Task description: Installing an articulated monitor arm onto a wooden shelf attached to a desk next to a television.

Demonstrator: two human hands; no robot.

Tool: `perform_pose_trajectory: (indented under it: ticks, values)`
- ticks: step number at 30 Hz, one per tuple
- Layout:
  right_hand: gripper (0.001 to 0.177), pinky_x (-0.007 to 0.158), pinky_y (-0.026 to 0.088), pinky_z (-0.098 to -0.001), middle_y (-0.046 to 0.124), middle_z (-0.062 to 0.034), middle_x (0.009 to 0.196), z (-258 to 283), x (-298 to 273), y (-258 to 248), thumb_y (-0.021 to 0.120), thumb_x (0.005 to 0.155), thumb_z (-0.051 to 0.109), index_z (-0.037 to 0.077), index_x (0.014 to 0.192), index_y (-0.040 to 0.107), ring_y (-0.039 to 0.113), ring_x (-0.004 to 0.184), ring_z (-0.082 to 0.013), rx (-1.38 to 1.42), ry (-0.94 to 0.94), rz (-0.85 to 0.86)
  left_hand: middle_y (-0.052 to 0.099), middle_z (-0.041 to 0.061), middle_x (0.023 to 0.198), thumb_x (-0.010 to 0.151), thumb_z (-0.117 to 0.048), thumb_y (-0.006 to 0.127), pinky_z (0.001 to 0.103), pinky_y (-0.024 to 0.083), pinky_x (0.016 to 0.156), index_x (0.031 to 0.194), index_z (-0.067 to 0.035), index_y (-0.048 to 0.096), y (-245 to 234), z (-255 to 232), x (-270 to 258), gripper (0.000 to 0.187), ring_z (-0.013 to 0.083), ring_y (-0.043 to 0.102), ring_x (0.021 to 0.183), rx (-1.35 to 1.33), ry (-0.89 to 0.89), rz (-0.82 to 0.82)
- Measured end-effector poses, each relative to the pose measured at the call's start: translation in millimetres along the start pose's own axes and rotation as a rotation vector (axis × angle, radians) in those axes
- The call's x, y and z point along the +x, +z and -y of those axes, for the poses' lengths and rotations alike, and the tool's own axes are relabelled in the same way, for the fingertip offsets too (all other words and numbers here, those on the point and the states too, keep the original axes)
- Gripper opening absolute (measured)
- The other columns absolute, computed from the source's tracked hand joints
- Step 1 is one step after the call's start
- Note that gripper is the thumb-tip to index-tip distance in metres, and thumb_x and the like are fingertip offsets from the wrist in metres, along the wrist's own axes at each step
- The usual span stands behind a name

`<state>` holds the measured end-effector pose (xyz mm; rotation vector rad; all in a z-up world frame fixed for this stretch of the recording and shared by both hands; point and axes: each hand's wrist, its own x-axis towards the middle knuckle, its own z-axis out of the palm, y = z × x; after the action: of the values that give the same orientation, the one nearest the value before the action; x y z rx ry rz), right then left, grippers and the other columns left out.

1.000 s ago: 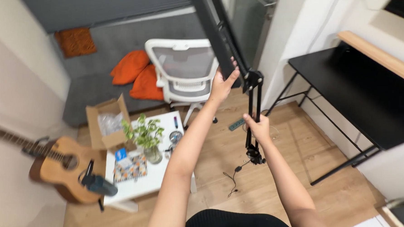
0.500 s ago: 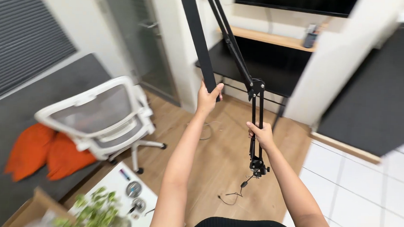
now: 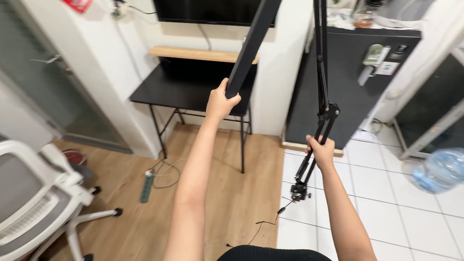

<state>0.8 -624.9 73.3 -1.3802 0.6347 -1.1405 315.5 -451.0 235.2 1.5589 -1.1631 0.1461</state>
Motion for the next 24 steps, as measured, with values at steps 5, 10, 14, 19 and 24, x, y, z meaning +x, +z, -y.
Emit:
perform_pose_trajectory:
  ticks: [5, 10, 14, 19, 24]
  values:
    - [0.025, 0.046, 0.047, -0.0318, 0.054, -0.0044, 0.058, 7, 38, -49, 0.071, 0.096, 0.010, 0.001, 0.076, 0.058, 0.054, 0.048, -0.0147, 0.106, -0.060, -0.158, 0.072, 0.017, 0.087, 0.076, -0.023, 0.075, 0.044, 0.055, 0.069, 0.119, -0.008, 0.060, 88, -31, 17, 0.048, 0.0379, 0.071, 0.083, 0.061, 0.081, 0.023]
    - [0.024, 0.041, 0.045, -0.0321, 0.053, -0.0063, 0.055, -1, 61, -89, 0.069, 0.096, 0.010, 0.000, 0.078, 0.058, 0.053, 0.043, -0.0164, 0.123, -0.081, -0.242, 0.073, 0.012, 0.101, 0.077, -0.018, 0.075, 0.046, 0.055, 0.066, 0.123, -0.009, 0.062, 150, -41, 39, 0.049, 0.0353, 0.071, 0.081, 0.250, 0.366, -0.283]
    - [0.022, 0.041, 0.044, -0.0318, 0.051, -0.0053, 0.055, -11, 81, -121, 0.069, 0.095, 0.009, 0.000, 0.078, 0.059, 0.050, 0.043, -0.0149, 0.116, -0.027, -0.300, 0.071, 0.010, 0.091, 0.072, -0.016, 0.077, 0.045, 0.055, 0.060, 0.119, -0.014, 0.070, 170, -21, 71, 0.047, 0.0328, 0.070, 0.073, 0.563, 0.363, -0.342]
    - [0.017, 0.040, 0.042, -0.0315, 0.052, -0.0056, 0.055, -35, 125, -159, 0.068, 0.093, 0.006, -0.001, 0.079, 0.061, 0.048, 0.043, -0.0139, 0.068, -0.028, -0.328, 0.071, 0.012, 0.080, 0.071, -0.019, 0.074, 0.050, 0.054, 0.064, 0.110, -0.015, 0.071, 171, 17, 140, 0.040, 0.0375, 0.069, 0.075, 0.466, 0.280, -0.028]
    - [0.022, 0.041, 0.042, -0.0314, 0.052, -0.0070, 0.055, -69, 192, -181, 0.066, 0.094, 0.005, -0.004, 0.076, 0.058, 0.049, 0.042, -0.0147, 0.050, -0.035, -0.267, 0.066, 0.009, 0.064, 0.060, -0.002, 0.063, 0.036, 0.053, 0.061, 0.107, -0.011, 0.072, 159, 4, 209, 0.049, 0.0249, 0.067, 0.061, 0.108, 0.042, 0.433]
